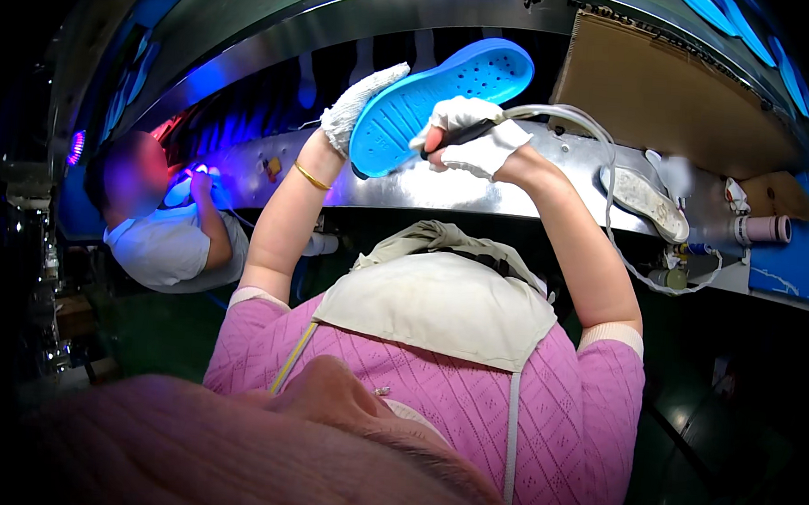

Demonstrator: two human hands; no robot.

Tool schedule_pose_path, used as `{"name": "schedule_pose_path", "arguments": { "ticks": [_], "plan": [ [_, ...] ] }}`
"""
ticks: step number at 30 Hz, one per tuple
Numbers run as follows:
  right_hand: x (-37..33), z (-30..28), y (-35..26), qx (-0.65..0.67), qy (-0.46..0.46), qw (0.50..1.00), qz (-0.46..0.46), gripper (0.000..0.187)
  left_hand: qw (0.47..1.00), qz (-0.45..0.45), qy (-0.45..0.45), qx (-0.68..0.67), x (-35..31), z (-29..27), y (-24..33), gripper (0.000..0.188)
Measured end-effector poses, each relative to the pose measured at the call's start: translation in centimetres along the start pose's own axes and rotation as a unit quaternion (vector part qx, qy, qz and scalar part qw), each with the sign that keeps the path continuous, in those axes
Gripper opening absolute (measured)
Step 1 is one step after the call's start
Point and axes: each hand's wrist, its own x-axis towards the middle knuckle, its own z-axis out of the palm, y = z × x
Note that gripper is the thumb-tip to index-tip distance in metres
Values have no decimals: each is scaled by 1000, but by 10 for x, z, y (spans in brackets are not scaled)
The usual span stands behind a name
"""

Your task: The person takes shoe soles from a conveyor belt, applies liquid with a brush applicator to the soles, and places them back onto the conveyor belt.

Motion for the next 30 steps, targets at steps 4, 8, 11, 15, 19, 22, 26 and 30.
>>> {"name": "schedule_pose_path", "arguments": {
  "ticks": [4, 8, 11, 15, 19, 22, 26, 30],
  "plan": [
    [4, -4, 20, -141, -1, 982, -128, 16, 998, -44, -22, 43, 8, 7, 1, 38],
    [-2, -23, 14, -153, -35, 987, 19, 12, 993, -53, -4, 107, 5, 9, 0, 42],
    [-7, -34, 2, -120, -16, 990, 72, 15, 994, -51, 3, 99, 3, 11, -3, 46],
    [-6, -33, 1, -166, -10, 986, 23, 15, 992, -84, -12, 92, 8, 13, -1, 47],
    [-9, -51, -4, -251, -12, 961, 114, 17, 997, -56, -23, 46, 8, -4, -4, 46],
    [-20, -38, -3, 41, 67, 994, 82, 16, 991, -56, -97, -71, -2, -9, -15, 55],
    [-16, 16, 15, -16, 144, 988, -48, 11, 962, 145, -159, -170, -9, 12, -45, 74],
    [-22, 60, 25, -75, 88, 991, -70, 12, 943, 146, -204, -220, -5, -7, -63, 81]
  ]
}}
